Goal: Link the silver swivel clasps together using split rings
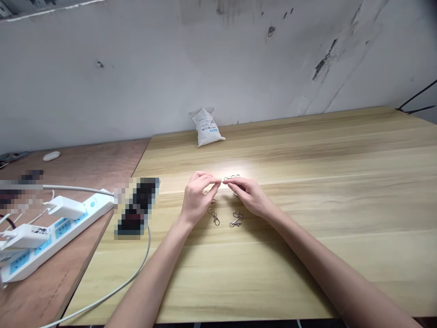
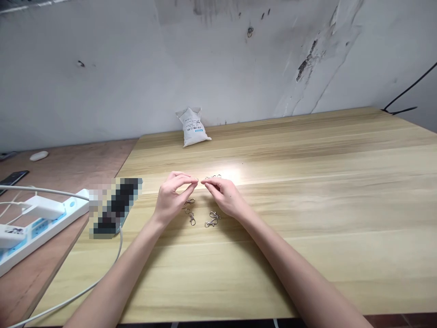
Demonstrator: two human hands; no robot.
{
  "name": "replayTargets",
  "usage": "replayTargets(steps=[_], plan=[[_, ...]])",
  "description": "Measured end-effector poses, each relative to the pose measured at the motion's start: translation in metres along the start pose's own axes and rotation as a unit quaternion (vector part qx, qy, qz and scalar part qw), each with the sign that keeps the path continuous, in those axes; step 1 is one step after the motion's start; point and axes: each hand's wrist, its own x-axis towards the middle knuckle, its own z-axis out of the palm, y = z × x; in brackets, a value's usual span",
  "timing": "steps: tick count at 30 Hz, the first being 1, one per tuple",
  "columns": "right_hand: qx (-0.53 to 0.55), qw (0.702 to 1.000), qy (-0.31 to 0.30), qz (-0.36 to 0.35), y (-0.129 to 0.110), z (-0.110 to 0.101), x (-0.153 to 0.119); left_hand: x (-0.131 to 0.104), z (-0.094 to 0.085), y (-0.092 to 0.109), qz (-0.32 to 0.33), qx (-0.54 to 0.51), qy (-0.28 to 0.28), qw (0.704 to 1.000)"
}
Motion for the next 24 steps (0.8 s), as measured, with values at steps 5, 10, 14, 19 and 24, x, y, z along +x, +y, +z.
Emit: replayTargets(steps=[5, 10, 14, 19, 24], plan=[[-0.038, 0.999, -0.005, -0.035, -0.0006, 0.0009, -0.0004, -0.0027, 0.0032, -0.0045, -0.026, 0.009, -0.032, 0.999], [-0.029, 0.998, -0.002, -0.055, 0.0004, 0.0019, -0.0021, -0.003, 0.0029, -0.0016, -0.07, 0.005, -0.018, 0.997], [-0.015, 0.999, 0.01, -0.026, 0.0032, 0.0029, -0.0036, -0.0029, 0.0028, -0.0018, -0.093, 0.004, -0.009, 0.996], [0.007, 0.999, 0.047, -0.013, 0.0022, 0.0004, -0.0034, -0.0033, 0.0017, -0.0055, -0.069, -0.009, -0.014, 0.998], [0.01, 0.999, 0.036, -0.026, -0.0014, -0.002, -0.0027, -0.0026, 0.0001, -0.0075, -0.028, 0.037, -0.024, 0.999]])
